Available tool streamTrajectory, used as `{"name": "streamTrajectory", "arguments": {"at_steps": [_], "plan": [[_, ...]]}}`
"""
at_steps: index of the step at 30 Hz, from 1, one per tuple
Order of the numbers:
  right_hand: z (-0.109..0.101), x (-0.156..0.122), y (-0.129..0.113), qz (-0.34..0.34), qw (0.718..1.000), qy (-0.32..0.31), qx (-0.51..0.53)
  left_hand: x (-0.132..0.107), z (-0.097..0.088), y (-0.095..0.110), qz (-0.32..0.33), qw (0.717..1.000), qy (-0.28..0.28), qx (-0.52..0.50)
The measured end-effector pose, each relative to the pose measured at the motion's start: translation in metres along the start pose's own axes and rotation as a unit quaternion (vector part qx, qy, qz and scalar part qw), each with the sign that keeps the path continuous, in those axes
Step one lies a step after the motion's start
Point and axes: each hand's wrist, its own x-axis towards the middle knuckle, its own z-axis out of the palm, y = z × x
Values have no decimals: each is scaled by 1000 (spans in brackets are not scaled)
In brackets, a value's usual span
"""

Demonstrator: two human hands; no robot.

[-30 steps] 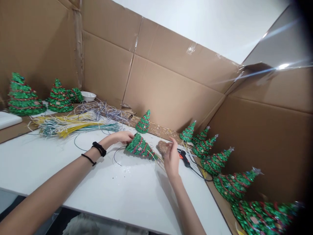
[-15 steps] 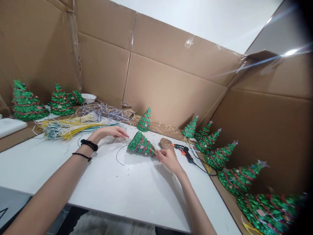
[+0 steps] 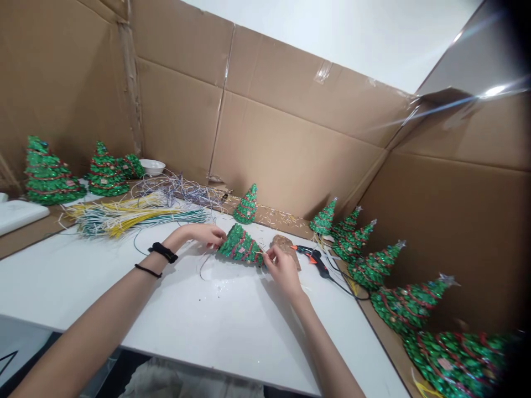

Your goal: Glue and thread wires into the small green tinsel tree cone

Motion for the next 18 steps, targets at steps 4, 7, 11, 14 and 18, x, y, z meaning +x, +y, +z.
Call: {"name": "streamTrajectory", "arguments": {"at_steps": [4, 7, 11, 14, 18], "plan": [[0, -2, -4, -22, 999, 14, -27, 1, 3, 4, -6, 995, 24, 100], [1, -3, -6, -35, 999, 21, -35, 7, 7, 0, 3, 992, 55, 112], [9, -5, -8, -52, 997, 31, -37, 16, 16, -4, 31, 991, 96, 83], [17, -6, -10, -60, 996, 43, -51, 21, 22, -5, 81, 989, 123, 16], [23, -7, -12, -54, 994, 54, -77, 29, 23, -9, 100, 983, 152, -9]]}}
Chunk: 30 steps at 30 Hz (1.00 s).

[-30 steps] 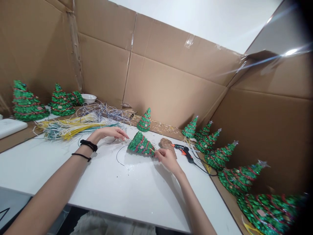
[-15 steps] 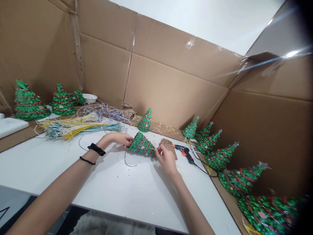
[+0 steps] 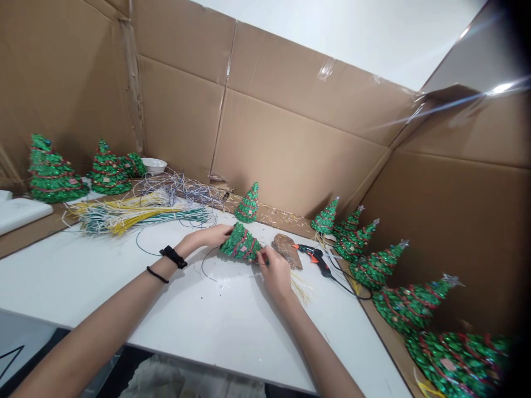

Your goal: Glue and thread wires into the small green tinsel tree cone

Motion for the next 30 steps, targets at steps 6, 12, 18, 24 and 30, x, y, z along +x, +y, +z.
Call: {"name": "streamTrajectory", "arguments": {"at_steps": [6, 12, 18, 24, 30], "plan": [[-3, -1, -2, 12, 1000, -4, -16, 5, 0, -8, 16, 999, 0, -30], [-4, 0, -4, 26, 997, -13, -69, 2, 9, 1, 21, 997, 11, -79], [-8, 3, -2, 19, 995, -40, -94, 6, 13, -3, 11, 994, -5, -112], [-10, 4, 1, 10, 996, -54, -74, 7, 14, -4, 2, 989, -23, -149], [-10, 5, 1, -14, 997, -62, -52, 7, 16, -5, -6, 985, -18, -171]]}}
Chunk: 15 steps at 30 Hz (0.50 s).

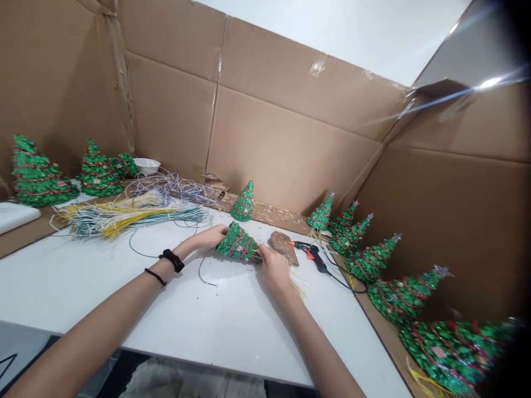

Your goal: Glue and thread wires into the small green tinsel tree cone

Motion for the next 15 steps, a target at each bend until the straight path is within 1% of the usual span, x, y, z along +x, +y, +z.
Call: {"name": "streamTrajectory", "arguments": {"at_steps": [3, 5, 6, 7, 9, 10, 11, 12, 13, 15], "plan": [[-7, 3, 13, 6, 1000, -6, 17, 0, 1, -1, -6, 1000, 19, 5], [-16, 5, 33, 57, 998, 12, 17, -1, 2, -1, -6, 1000, 25, 7], [-22, 6, 47, 98, 995, 33, 8, -1, 2, -1, -3, 1000, 25, 7], [-27, 6, 63, 163, 985, 57, -14, -1, 2, -1, 0, 1000, 25, 5], [-37, 5, 96, 289, 950, 96, -71, -1, 2, -2, 5, 1000, 26, 5], [-39, 3, 111, 346, 929, 96, -95, -1, 2, -2, 6, 1000, 27, 6], [-41, 2, 124, 388, 911, 80, -112, -1, 2, -2, 6, 1000, 28, 7], [-41, 0, 135, 408, 902, 67, -122, 0, 2, -3, 6, 1000, 28, 8], [-39, -2, 143, 411, 901, 63, -126, 0, 2, -3, 8, 1000, 28, 8], [-31, -4, 150, 405, 903, 50, -132, 1, 2, -4, 12, 999, 31, 8]]}}
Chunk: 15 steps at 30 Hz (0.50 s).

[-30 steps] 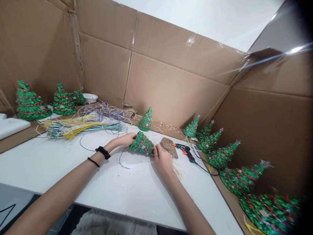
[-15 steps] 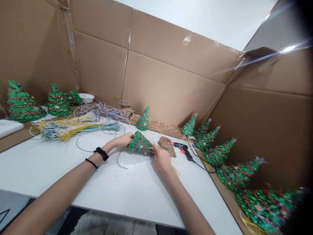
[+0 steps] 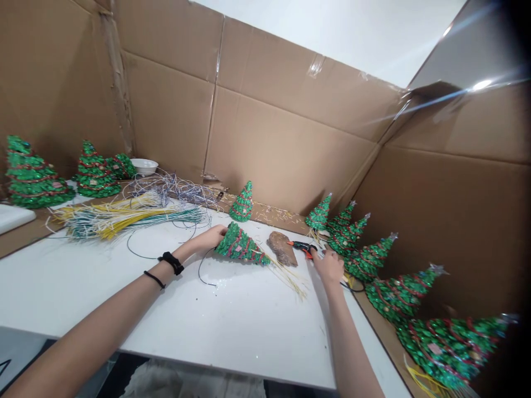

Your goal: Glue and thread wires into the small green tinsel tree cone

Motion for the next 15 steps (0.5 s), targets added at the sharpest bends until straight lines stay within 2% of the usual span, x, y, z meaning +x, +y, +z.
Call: {"name": "streamTrajectory", "arguments": {"at_steps": [6, 15], "plan": [[18, -7, -7, -24, 1000, -8, -16, -1, 1, 2, -3, 1000, 12, -3], [12, -1, -1, -11, 999, 2, 35, -2, 2, 1, 7, 999, 35, -4]]}}
